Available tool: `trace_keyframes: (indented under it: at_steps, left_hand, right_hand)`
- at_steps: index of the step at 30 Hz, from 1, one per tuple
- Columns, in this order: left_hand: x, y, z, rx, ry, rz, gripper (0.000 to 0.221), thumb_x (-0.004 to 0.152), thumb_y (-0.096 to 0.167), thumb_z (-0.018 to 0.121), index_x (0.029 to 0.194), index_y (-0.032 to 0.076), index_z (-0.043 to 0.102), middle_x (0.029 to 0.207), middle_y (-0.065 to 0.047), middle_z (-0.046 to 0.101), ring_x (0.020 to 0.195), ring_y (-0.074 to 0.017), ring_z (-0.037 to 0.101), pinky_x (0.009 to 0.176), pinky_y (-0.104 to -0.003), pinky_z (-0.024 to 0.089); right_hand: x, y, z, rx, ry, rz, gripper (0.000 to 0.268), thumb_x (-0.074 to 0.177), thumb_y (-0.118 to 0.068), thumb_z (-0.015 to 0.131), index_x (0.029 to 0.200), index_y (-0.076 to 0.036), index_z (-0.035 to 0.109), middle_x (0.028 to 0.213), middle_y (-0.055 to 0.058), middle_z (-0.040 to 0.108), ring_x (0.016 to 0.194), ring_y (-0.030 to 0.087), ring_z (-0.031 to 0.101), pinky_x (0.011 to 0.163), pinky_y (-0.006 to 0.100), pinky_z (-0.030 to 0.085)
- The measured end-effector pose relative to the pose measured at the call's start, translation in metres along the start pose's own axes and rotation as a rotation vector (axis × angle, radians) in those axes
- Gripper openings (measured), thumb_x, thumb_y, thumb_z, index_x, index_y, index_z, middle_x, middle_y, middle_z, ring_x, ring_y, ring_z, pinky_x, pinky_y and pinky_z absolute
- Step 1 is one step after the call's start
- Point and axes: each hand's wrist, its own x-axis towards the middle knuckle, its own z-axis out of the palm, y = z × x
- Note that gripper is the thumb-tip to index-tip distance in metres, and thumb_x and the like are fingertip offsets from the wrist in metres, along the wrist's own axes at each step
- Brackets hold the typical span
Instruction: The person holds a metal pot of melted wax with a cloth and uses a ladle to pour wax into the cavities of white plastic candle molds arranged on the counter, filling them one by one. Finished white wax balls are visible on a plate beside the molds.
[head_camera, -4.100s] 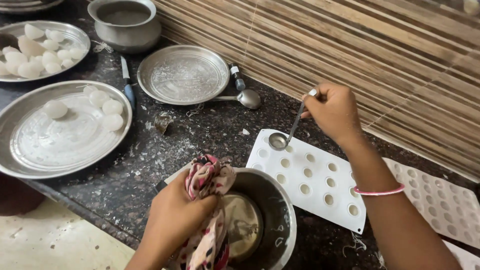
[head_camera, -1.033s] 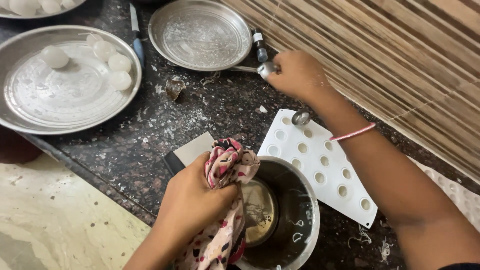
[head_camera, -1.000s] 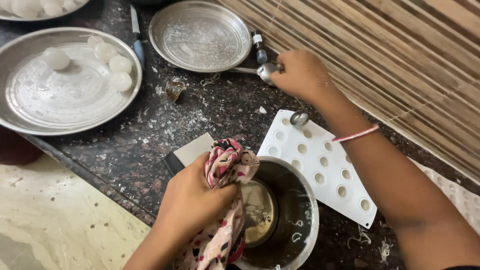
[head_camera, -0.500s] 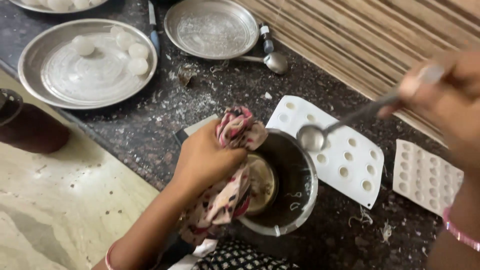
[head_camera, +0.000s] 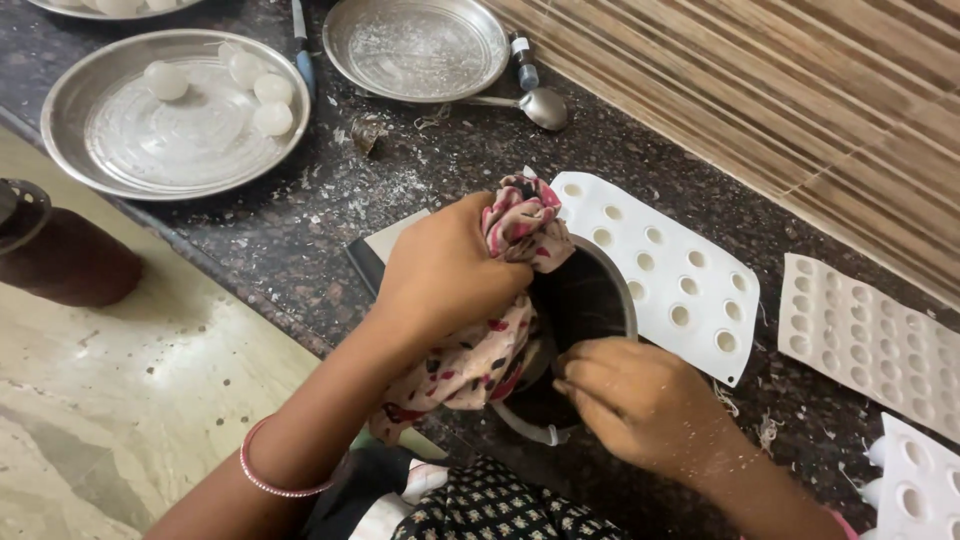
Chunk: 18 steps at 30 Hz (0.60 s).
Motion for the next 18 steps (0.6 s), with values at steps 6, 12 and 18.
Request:
trace_keyframes:
  at_steps: [6, 12, 18]
  left_hand:
    - [0.0, 0.007, 0.001, 0.058, -0.018, -0.019, 0.042, 0.065, 0.028, 0.076, 0.103, 0.011, 0.069, 0.093, -0.016, 0.075, 0.095, -0.0369, 0.071, 0.085, -0.045, 0.053]
    - [-0.004, 0.003, 0.0, 0.039, -0.008, -0.036, 0.047, 0.063, 0.028, 0.076, 0.107, 0.012, 0.07, 0.095, -0.016, 0.076, 0.096, -0.0351, 0.072, 0.086, -0.044, 0.053]
    - [-0.006, -0.014, -0.001, -0.003, 0.045, -0.053, 0.05, 0.063, 0.031, 0.076, 0.11, 0.012, 0.071, 0.1, -0.017, 0.076, 0.099, -0.0357, 0.071, 0.089, -0.043, 0.052]
  right_hand:
    - [-0.01, 0.008, 0.004, 0.03, -0.004, 0.055, 0.016, 0.081, -0.011, 0.077, 0.092, -0.002, 0.073, 0.095, 0.012, 0.076, 0.086, 0.026, 0.075, 0.073, 0.035, 0.06]
    - [-0.004, 0.034, -0.008, 0.105, 0.146, 0.27, 0.015, 0.085, -0.014, 0.076, 0.093, -0.001, 0.074, 0.088, 0.011, 0.079, 0.077, 0.017, 0.078, 0.068, 0.029, 0.061]
    - [0.021, 0.041, -0.036, 0.281, 0.307, 0.353, 0.011, 0.093, -0.011, 0.072, 0.093, 0.0, 0.073, 0.083, 0.009, 0.078, 0.075, 0.012, 0.076, 0.067, 0.026, 0.06]
